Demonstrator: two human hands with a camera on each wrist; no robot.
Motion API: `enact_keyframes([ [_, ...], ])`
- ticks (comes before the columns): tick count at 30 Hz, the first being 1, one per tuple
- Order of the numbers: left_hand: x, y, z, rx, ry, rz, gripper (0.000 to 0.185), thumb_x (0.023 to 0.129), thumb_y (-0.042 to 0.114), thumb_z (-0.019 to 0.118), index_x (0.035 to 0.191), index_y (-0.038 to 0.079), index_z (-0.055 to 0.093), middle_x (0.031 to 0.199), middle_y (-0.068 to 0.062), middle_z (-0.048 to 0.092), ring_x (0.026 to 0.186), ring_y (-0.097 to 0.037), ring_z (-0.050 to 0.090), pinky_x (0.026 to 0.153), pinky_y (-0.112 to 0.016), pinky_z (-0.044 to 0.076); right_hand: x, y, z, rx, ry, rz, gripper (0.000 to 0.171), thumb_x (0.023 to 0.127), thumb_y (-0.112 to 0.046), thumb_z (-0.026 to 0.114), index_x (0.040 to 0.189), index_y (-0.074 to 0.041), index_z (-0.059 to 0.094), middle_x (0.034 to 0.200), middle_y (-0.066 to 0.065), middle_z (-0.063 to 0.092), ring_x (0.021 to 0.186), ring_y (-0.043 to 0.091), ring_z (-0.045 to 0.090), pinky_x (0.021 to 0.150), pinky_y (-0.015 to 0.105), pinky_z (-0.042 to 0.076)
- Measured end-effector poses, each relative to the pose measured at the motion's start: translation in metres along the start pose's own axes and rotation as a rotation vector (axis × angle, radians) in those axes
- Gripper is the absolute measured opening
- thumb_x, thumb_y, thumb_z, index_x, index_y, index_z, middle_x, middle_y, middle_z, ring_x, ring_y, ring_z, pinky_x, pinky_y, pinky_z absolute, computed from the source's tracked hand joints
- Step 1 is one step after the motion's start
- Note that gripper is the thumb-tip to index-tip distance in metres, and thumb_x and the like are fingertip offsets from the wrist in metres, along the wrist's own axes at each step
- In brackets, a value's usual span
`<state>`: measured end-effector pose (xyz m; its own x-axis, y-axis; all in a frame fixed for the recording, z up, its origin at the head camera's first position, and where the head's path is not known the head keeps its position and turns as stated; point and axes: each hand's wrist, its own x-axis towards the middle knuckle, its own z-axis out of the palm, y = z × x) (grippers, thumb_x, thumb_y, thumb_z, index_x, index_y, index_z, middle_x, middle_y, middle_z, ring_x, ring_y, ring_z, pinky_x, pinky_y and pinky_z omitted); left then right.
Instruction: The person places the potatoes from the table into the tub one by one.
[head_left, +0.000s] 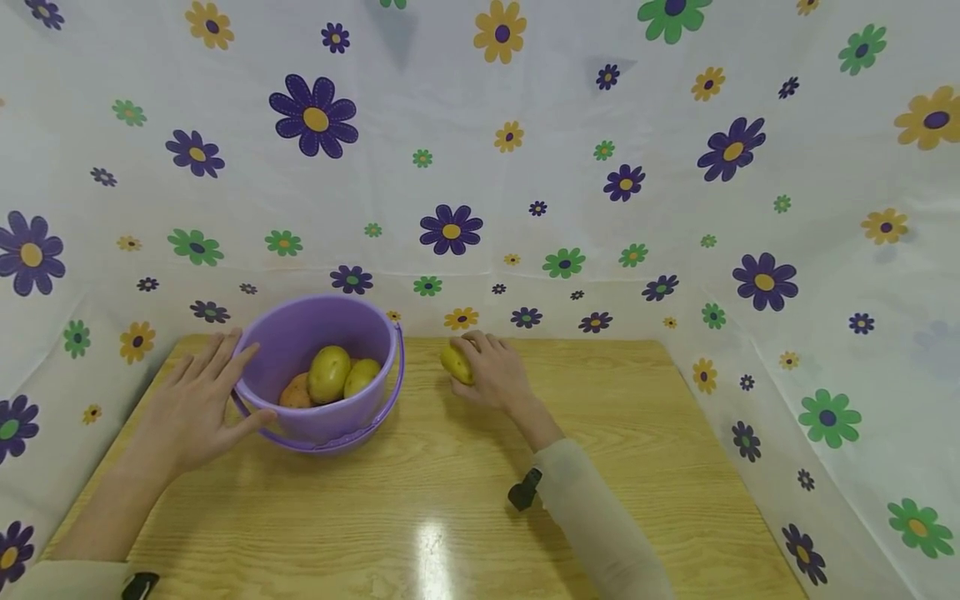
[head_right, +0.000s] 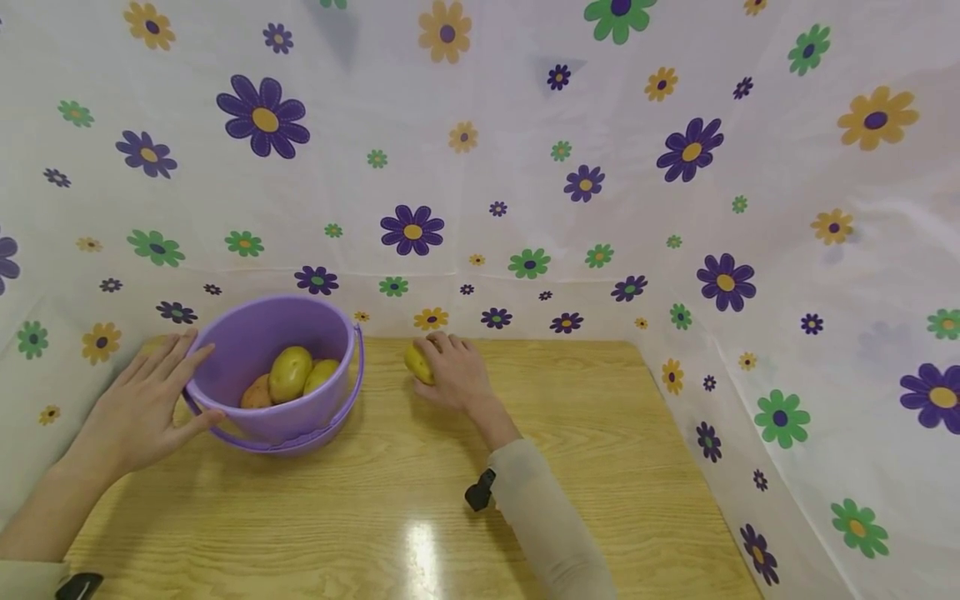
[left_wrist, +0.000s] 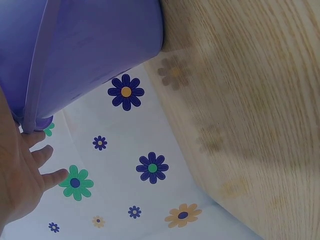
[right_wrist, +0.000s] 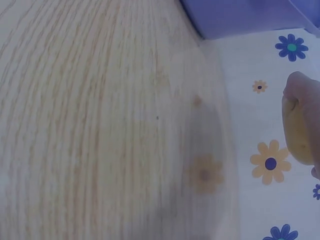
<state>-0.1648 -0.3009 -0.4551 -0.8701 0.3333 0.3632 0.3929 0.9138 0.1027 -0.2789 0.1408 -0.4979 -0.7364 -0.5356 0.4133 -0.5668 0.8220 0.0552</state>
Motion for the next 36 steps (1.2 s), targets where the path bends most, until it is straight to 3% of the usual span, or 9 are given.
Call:
enact_keyframes([
  [7, 0.001, -0.001, 0.001, 0.0, 0.007, 0.003, 0.099, 0.092, 0.064, 0.067, 0.166, 0.009, 0.032, 0.179, -0.016, 0.014, 0.167, -0.038, 0.014, 0.126, -0.071, 0.026, 0.004, -0.005, -0.005, 0.015, 0.048, -0.002, 0.064, 0.089, -0.049, 0.072, 0.144, -0.019, 0.057, 0.135, 0.008, 0.064, 0.111, 0.027, 0.068, 0.092, 0.041, 0.061],
  [17, 0.0, 0.0, 0.0, -0.006, 0.0, -0.001, 0.098, 0.093, 0.063, 0.067, 0.166, 0.008, 0.031, 0.179, -0.016, 0.012, 0.167, -0.037, 0.012, 0.13, -0.069, 0.02, 0.015, -0.011, -0.012, 0.012, 0.132, -0.017, 0.066, 0.086, -0.05, 0.074, 0.143, -0.02, 0.058, 0.133, 0.006, 0.065, 0.108, 0.024, 0.07, 0.09, 0.038, 0.062],
  [24, 0.001, 0.001, -0.001, -0.009, -0.002, -0.002, 0.098, 0.092, 0.062, 0.068, 0.165, 0.008, 0.032, 0.179, -0.016, 0.012, 0.167, -0.038, 0.014, 0.127, -0.071, 0.024, 0.022, -0.016, -0.019, 0.099, 0.19, 0.001, 0.067, 0.085, -0.048, 0.075, 0.143, -0.018, 0.059, 0.132, 0.009, 0.067, 0.112, 0.027, 0.07, 0.092, 0.042, 0.062],
  [36, 0.001, 0.001, -0.001, -0.006, -0.003, -0.001, 0.098, 0.093, 0.064, 0.067, 0.165, 0.007, 0.033, 0.179, -0.015, 0.011, 0.167, -0.037, 0.012, 0.126, -0.072, 0.026, 0.033, -0.02, -0.032, 0.206, 0.261, 0.015, 0.066, 0.083, -0.044, 0.078, 0.141, -0.017, 0.061, 0.131, 0.008, 0.067, 0.101, 0.025, 0.068, 0.084, 0.039, 0.06],
])
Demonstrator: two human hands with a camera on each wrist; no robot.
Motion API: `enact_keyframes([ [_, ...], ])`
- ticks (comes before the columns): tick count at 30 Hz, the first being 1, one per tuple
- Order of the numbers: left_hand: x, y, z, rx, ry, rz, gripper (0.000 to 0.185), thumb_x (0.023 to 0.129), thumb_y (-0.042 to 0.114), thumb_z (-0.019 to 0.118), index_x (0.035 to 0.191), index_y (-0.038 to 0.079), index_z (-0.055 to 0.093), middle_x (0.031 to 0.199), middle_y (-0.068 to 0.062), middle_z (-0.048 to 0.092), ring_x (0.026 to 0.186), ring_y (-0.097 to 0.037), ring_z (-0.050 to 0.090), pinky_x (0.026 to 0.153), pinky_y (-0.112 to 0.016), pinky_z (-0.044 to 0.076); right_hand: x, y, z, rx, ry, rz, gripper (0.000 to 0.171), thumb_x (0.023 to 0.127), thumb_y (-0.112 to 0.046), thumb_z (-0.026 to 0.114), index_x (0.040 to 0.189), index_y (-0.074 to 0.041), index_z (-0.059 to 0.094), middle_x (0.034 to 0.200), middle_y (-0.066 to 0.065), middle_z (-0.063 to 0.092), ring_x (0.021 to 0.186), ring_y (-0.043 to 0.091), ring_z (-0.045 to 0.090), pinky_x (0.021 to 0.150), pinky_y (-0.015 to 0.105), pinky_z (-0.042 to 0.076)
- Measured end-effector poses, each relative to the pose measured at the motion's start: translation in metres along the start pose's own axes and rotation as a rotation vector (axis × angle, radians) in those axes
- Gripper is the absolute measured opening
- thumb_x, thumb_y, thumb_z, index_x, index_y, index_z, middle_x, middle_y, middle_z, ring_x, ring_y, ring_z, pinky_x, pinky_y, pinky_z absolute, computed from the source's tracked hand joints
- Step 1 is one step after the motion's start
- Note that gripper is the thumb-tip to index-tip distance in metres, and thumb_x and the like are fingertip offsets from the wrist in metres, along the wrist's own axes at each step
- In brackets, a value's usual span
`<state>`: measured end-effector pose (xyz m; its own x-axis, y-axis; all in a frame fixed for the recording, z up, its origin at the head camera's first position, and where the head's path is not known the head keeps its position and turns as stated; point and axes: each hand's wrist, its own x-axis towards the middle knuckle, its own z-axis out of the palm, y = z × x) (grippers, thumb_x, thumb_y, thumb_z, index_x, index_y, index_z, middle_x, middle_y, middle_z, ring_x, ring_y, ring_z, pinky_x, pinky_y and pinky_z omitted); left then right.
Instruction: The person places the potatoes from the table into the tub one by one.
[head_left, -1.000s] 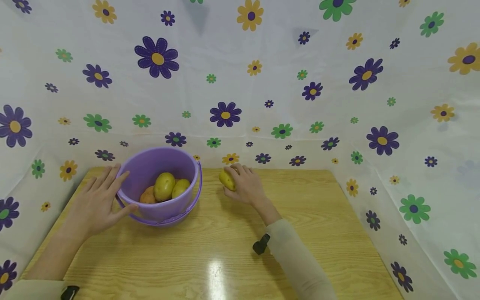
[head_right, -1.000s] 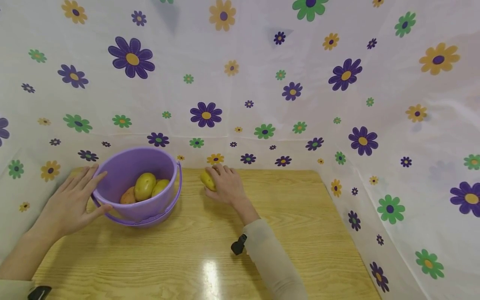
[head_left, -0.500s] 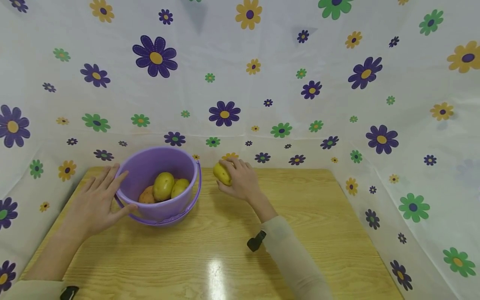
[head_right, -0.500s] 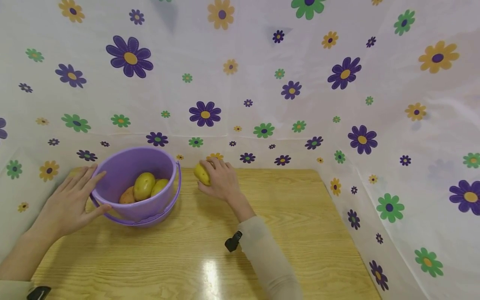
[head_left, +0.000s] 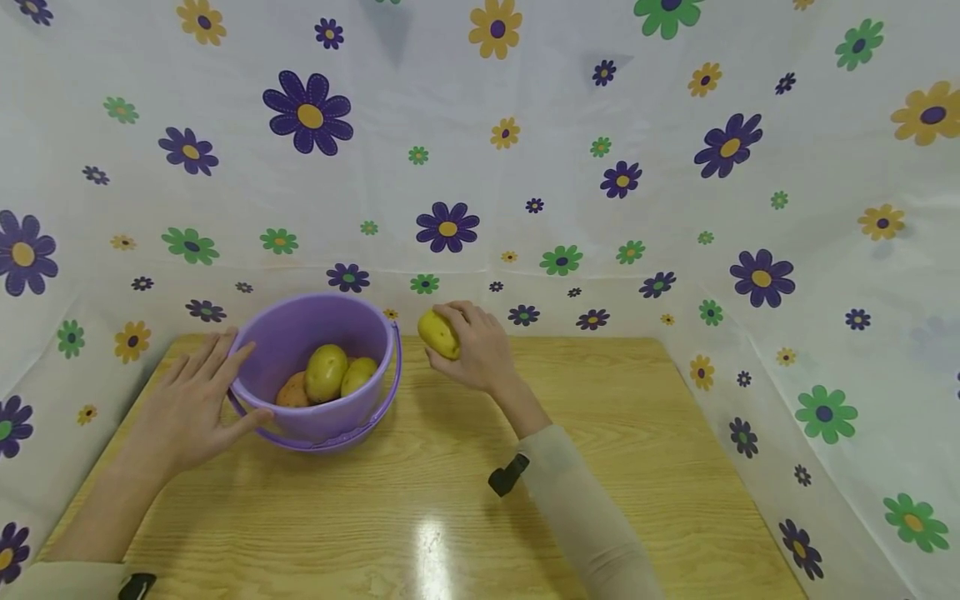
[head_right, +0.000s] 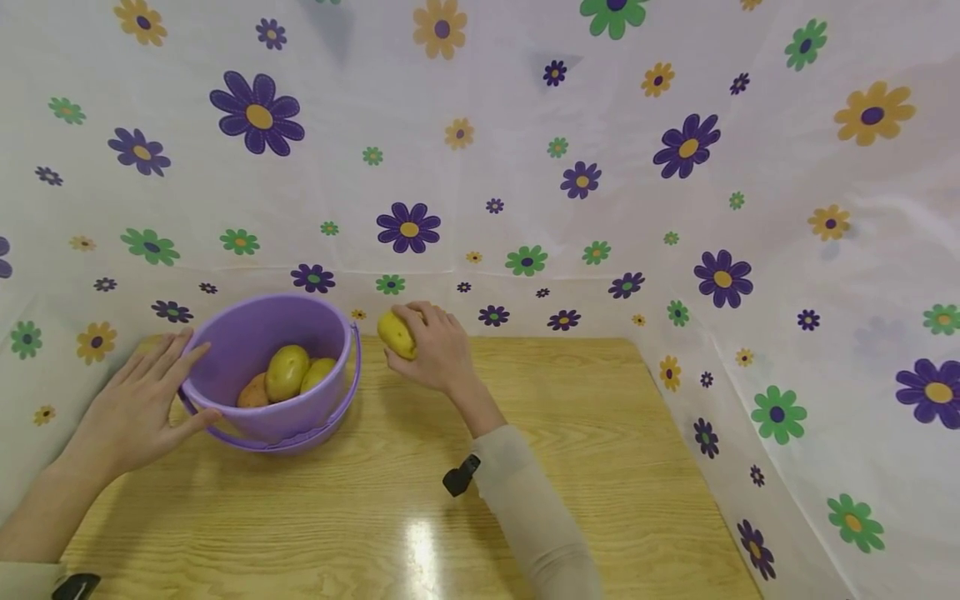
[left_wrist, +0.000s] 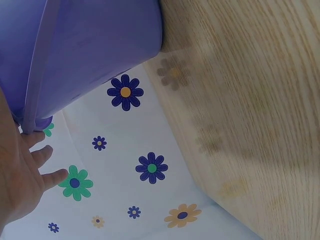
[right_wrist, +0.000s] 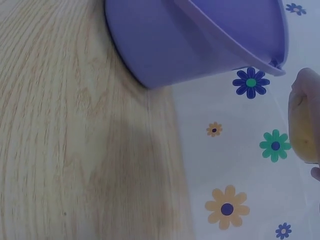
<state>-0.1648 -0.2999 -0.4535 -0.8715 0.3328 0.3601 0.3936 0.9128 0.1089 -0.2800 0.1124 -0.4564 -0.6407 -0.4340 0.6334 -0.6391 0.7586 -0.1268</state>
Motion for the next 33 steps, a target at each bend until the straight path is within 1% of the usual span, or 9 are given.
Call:
enact_keyframes([
  [9, 0.0, 0.0, 0.0, 0.007, 0.005, 0.005, 0.098, 0.093, 0.065, 0.066, 0.165, 0.006, 0.033, 0.179, -0.015, 0.011, 0.167, -0.037, 0.012, 0.126, -0.072, 0.026, 0.01, -0.011, -0.011, 0.039, 0.029, -0.033, 0.067, 0.083, -0.043, 0.079, 0.141, -0.016, 0.062, 0.133, 0.009, 0.068, 0.105, 0.024, 0.069, 0.086, 0.038, 0.06],
  [16, 0.0, 0.0, -0.001, 0.006, -0.001, 0.007, 0.098, 0.093, 0.064, 0.066, 0.165, 0.006, 0.032, 0.179, -0.015, 0.009, 0.167, -0.036, 0.01, 0.126, -0.072, 0.024, 0.018, -0.023, -0.02, 0.066, 0.021, -0.051, 0.065, 0.084, -0.043, 0.079, 0.141, -0.016, 0.062, 0.134, 0.009, 0.067, 0.109, 0.025, 0.069, 0.09, 0.039, 0.06],
  [21, 0.0, 0.001, -0.002, -0.003, -0.004, -0.003, 0.098, 0.092, 0.063, 0.068, 0.164, 0.006, 0.034, 0.179, -0.016, 0.012, 0.167, -0.037, 0.013, 0.123, -0.073, 0.028, 0.023, -0.031, -0.022, 0.077, 0.026, -0.085, 0.065, 0.084, -0.043, 0.08, 0.141, -0.016, 0.063, 0.133, 0.009, 0.068, 0.109, 0.023, 0.069, 0.089, 0.037, 0.061],
  [25, -0.001, 0.001, -0.002, -0.005, -0.005, -0.003, 0.098, 0.092, 0.063, 0.068, 0.164, 0.006, 0.034, 0.179, -0.015, 0.012, 0.167, -0.036, 0.011, 0.125, -0.073, 0.026, 0.026, -0.038, -0.022, 0.085, 0.042, -0.12, 0.066, 0.084, -0.043, 0.08, 0.141, -0.015, 0.063, 0.133, 0.008, 0.069, 0.107, 0.022, 0.07, 0.087, 0.035, 0.061],
  [28, -0.001, 0.001, -0.001, -0.004, -0.003, -0.001, 0.098, 0.093, 0.063, 0.067, 0.165, 0.006, 0.033, 0.179, -0.015, 0.011, 0.167, -0.036, 0.011, 0.127, -0.072, 0.024, 0.029, -0.043, -0.022, 0.093, 0.049, -0.137, 0.066, 0.083, -0.043, 0.081, 0.14, -0.015, 0.064, 0.133, 0.008, 0.069, 0.109, 0.022, 0.07, 0.088, 0.035, 0.061],
  [33, -0.001, 0.0, 0.0, -0.007, 0.005, -0.002, 0.098, 0.092, 0.064, 0.067, 0.164, 0.006, 0.034, 0.179, -0.016, 0.013, 0.166, -0.039, 0.014, 0.126, -0.071, 0.025, 0.033, -0.05, -0.023, 0.087, 0.051, -0.152, 0.066, 0.082, -0.045, 0.081, 0.139, -0.015, 0.065, 0.134, 0.007, 0.069, 0.116, 0.022, 0.069, 0.09, 0.035, 0.061],
])
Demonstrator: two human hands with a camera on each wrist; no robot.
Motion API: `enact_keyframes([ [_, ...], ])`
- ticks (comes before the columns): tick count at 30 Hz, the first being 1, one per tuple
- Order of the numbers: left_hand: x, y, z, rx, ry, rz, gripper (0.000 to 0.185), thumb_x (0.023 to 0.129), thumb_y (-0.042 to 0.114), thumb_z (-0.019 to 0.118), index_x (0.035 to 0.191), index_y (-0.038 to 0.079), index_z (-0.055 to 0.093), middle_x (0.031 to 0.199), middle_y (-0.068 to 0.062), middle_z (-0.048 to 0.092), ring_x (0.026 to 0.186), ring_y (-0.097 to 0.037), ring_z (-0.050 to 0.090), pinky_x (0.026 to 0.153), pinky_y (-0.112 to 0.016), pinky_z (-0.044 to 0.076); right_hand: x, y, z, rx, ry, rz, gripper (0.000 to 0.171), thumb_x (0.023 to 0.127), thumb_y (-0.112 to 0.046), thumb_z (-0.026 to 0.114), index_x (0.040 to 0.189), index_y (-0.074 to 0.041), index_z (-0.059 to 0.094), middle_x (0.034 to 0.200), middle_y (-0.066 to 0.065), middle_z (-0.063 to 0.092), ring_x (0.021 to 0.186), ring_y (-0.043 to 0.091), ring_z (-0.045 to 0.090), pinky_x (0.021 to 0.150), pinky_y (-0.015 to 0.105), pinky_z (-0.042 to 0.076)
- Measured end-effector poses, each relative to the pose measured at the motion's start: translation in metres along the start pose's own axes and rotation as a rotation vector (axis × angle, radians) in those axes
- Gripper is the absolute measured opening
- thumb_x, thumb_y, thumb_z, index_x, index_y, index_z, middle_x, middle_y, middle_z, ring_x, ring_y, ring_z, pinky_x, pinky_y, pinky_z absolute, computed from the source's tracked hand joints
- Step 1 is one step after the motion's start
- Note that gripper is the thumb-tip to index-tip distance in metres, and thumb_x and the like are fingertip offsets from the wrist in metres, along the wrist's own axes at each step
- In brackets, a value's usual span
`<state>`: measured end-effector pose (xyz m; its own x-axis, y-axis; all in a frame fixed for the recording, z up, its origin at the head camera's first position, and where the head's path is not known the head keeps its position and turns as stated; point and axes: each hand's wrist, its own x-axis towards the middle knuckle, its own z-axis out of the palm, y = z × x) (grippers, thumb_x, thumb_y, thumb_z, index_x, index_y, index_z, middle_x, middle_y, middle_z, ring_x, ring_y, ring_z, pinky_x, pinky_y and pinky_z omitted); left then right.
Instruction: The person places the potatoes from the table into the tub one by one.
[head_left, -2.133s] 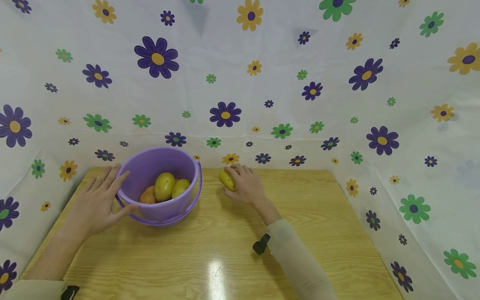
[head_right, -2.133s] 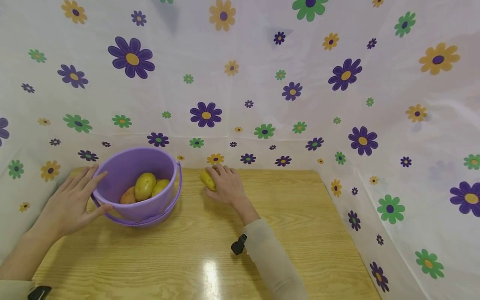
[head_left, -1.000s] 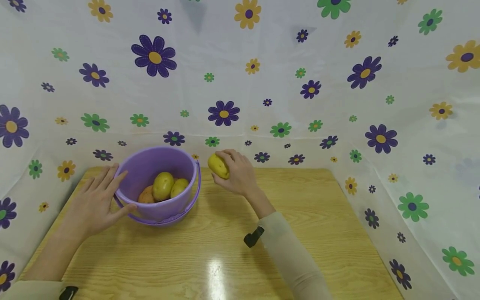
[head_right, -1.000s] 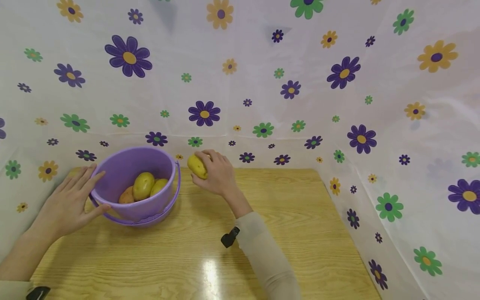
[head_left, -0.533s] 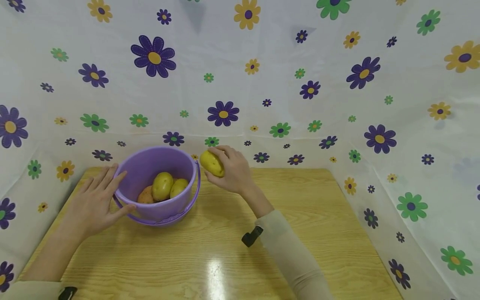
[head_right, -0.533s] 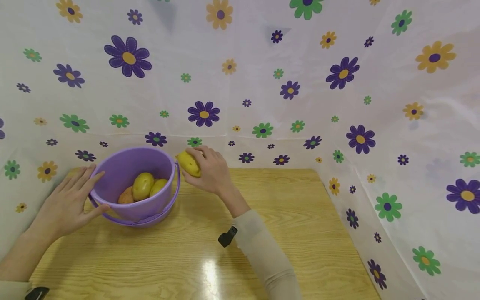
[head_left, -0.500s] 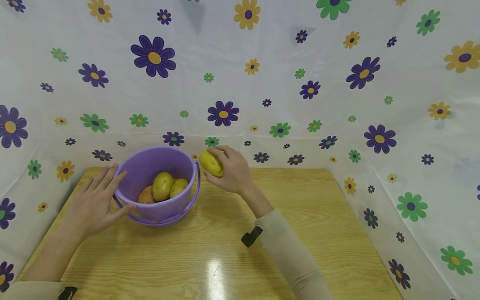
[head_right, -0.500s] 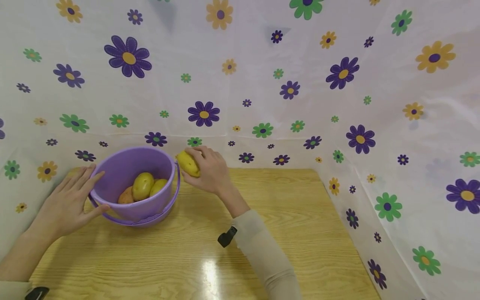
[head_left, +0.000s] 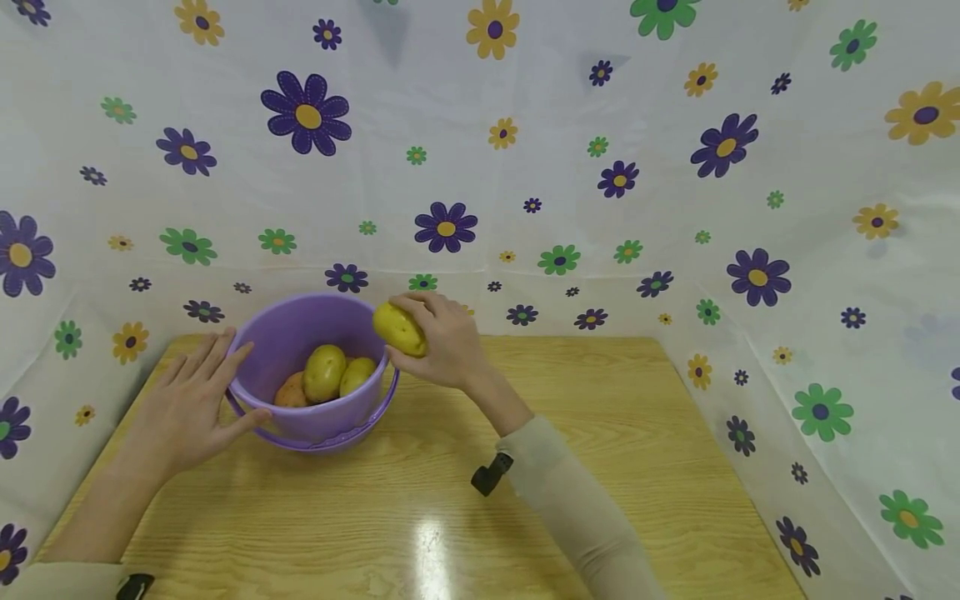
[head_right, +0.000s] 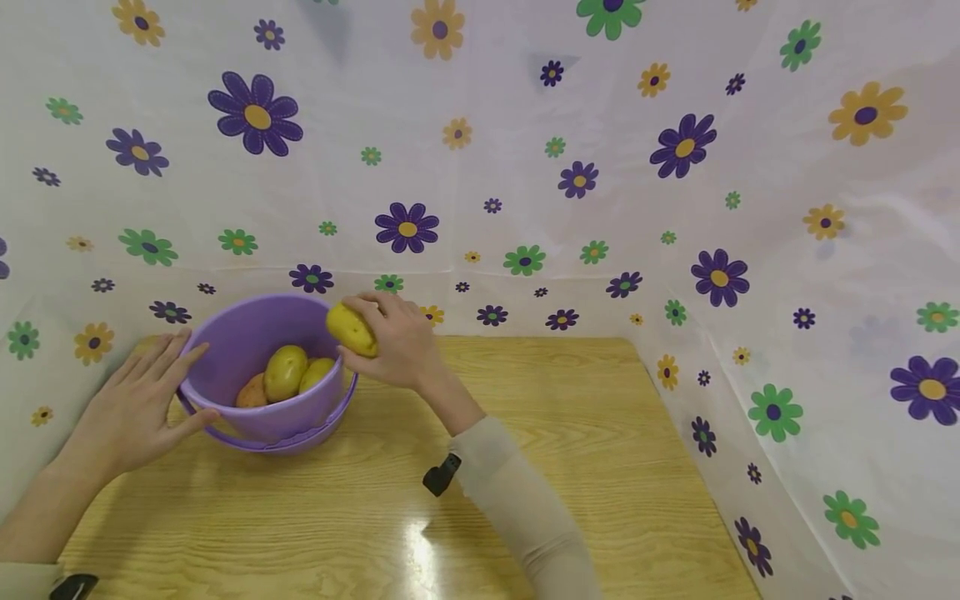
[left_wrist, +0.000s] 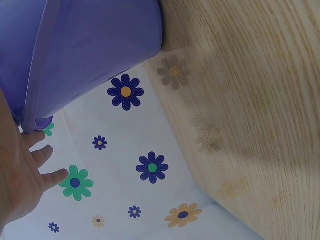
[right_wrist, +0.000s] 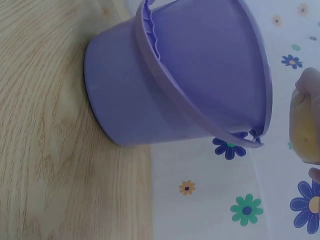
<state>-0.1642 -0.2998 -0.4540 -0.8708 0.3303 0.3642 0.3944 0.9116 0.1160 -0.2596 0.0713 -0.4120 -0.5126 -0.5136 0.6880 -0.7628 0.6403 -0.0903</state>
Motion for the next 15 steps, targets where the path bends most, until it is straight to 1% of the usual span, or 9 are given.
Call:
enact_keyframes([
  [6, 0.001, 0.0, 0.0, -0.001, 0.009, 0.003, 0.098, 0.092, 0.064, 0.067, 0.164, 0.007, 0.034, 0.179, -0.017, 0.015, 0.166, -0.039, 0.016, 0.125, -0.071, 0.026, 0.006, -0.007, 0.001, -0.005, -0.021, -0.029, 0.066, 0.084, -0.048, 0.079, 0.14, -0.016, 0.064, 0.135, 0.005, 0.068, 0.112, 0.018, 0.068, 0.088, 0.031, 0.059],
  [15, 0.0, -0.001, 0.002, -0.011, 0.015, -0.002, 0.098, 0.091, 0.064, 0.068, 0.165, 0.009, 0.034, 0.178, -0.016, 0.016, 0.166, -0.039, 0.017, 0.129, -0.07, 0.022, 0.013, -0.017, 0.006, -0.035, -0.034, -0.095, 0.067, 0.085, -0.051, 0.077, 0.141, -0.019, 0.063, 0.135, 0.004, 0.068, 0.115, 0.018, 0.069, 0.094, 0.031, 0.059],
])
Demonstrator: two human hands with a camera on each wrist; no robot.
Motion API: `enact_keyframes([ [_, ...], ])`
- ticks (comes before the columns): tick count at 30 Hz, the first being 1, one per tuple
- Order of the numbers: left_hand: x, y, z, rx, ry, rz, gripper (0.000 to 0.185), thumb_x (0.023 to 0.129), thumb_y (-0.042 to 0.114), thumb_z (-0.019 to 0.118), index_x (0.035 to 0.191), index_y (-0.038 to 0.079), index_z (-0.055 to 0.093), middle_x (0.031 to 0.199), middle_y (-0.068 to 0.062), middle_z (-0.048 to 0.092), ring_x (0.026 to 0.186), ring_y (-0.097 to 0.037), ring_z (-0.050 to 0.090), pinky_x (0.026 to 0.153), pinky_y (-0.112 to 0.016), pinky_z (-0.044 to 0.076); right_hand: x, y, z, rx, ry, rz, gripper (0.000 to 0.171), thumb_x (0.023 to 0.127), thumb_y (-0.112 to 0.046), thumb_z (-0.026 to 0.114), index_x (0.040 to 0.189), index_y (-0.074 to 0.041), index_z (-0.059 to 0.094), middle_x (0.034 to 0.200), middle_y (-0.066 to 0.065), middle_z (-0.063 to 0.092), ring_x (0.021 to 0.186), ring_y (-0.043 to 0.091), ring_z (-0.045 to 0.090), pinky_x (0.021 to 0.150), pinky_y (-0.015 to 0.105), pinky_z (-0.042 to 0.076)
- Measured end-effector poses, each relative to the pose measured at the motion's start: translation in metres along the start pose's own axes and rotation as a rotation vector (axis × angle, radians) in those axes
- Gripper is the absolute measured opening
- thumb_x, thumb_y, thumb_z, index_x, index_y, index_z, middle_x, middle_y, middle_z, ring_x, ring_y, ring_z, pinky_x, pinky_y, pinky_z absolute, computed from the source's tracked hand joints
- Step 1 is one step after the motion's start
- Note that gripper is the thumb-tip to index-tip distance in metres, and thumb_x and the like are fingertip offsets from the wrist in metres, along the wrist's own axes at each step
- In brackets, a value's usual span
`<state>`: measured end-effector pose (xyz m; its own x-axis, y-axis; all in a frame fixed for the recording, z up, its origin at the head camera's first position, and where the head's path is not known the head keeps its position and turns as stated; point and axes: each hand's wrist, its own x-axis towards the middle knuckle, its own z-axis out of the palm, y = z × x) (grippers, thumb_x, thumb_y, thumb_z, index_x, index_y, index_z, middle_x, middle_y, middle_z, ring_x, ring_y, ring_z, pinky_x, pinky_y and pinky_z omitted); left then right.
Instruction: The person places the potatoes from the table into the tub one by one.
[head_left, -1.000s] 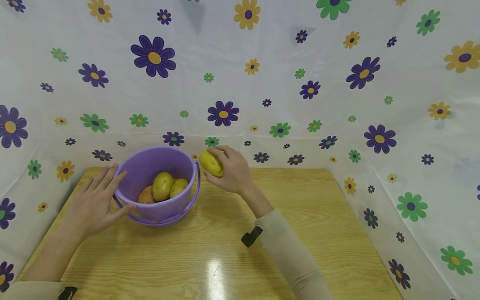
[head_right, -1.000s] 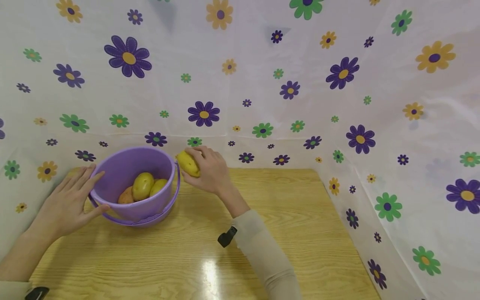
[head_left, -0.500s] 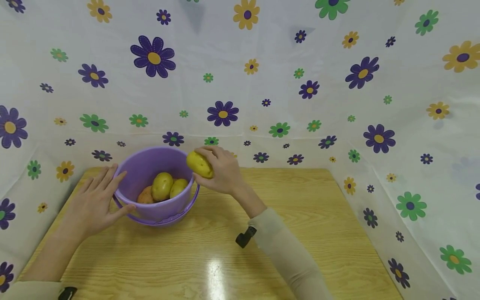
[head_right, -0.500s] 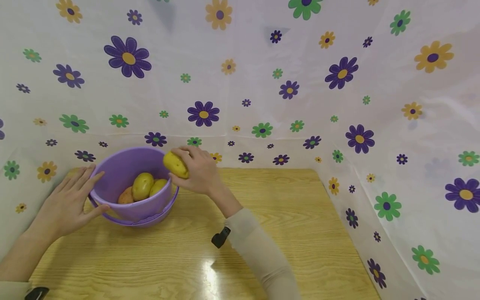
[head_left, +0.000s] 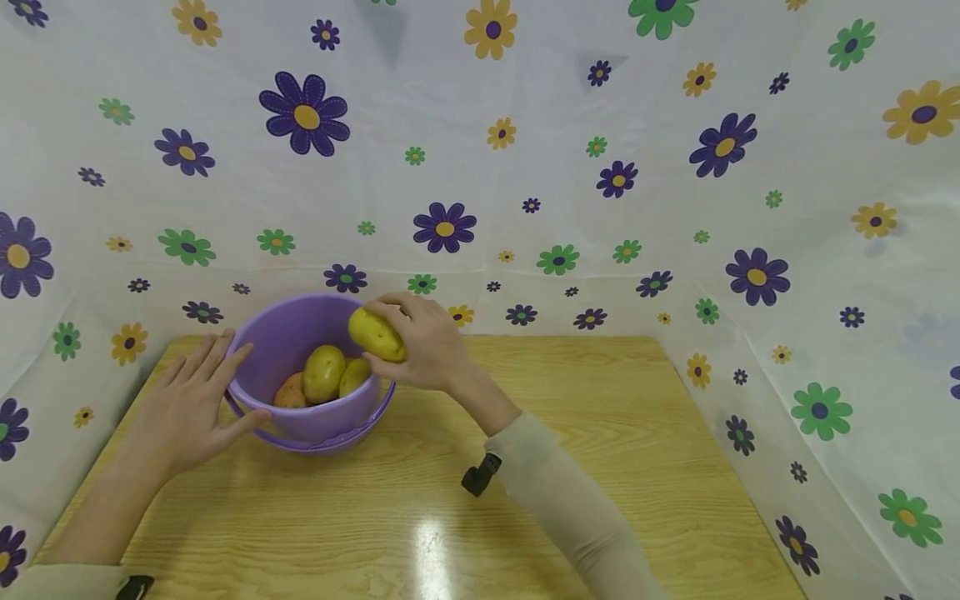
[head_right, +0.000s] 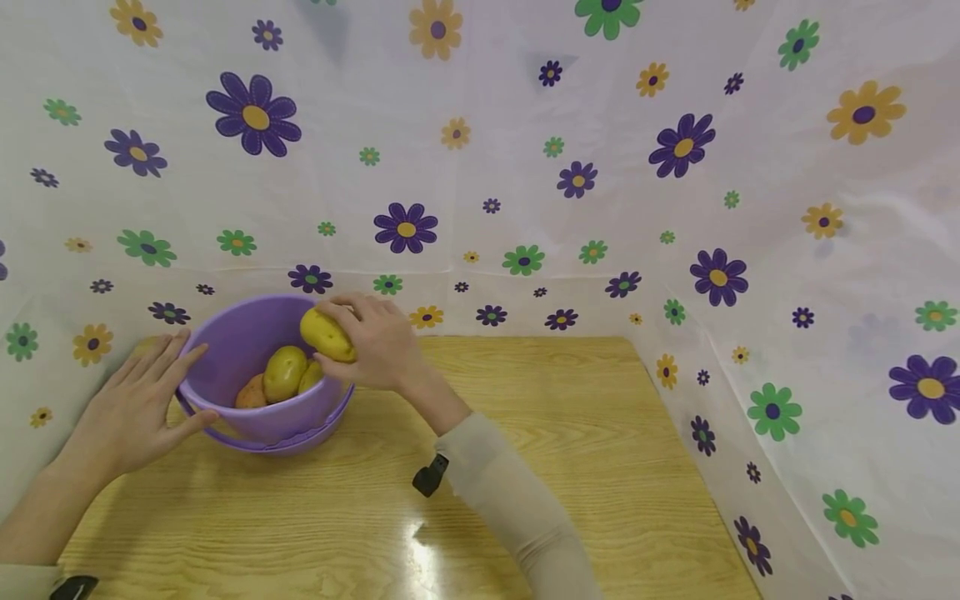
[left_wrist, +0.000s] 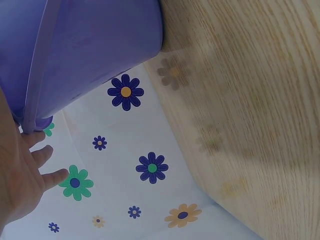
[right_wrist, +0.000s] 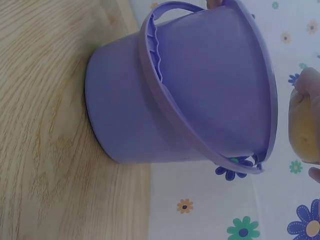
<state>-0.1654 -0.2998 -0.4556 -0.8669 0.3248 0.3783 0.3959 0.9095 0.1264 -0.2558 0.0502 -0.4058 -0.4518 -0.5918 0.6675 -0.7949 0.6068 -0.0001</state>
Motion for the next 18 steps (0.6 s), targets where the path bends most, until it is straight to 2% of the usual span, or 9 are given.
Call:
enact_keyframes([
  [9, 0.0, -0.001, 0.0, 0.019, 0.004, 0.013, 0.099, 0.091, 0.065, 0.068, 0.164, 0.007, 0.035, 0.177, -0.019, 0.019, 0.164, -0.042, 0.021, 0.123, -0.071, 0.029, 0.007, -0.01, 0.004, 0.001, -0.021, -0.043, 0.066, 0.085, -0.051, 0.077, 0.142, -0.018, 0.064, 0.135, 0.003, 0.068, 0.118, 0.018, 0.069, 0.101, 0.03, 0.057],
  [18, 0.0, -0.002, 0.0, 0.024, -0.008, 0.013, 0.099, 0.093, 0.065, 0.066, 0.167, 0.008, 0.029, 0.179, -0.017, 0.013, 0.166, -0.041, 0.015, 0.126, -0.072, 0.025, 0.013, -0.02, 0.007, -0.054, -0.035, -0.126, 0.065, 0.087, -0.055, 0.074, 0.141, -0.02, 0.065, 0.134, 0.003, 0.069, 0.116, 0.017, 0.07, 0.101, 0.029, 0.058],
])
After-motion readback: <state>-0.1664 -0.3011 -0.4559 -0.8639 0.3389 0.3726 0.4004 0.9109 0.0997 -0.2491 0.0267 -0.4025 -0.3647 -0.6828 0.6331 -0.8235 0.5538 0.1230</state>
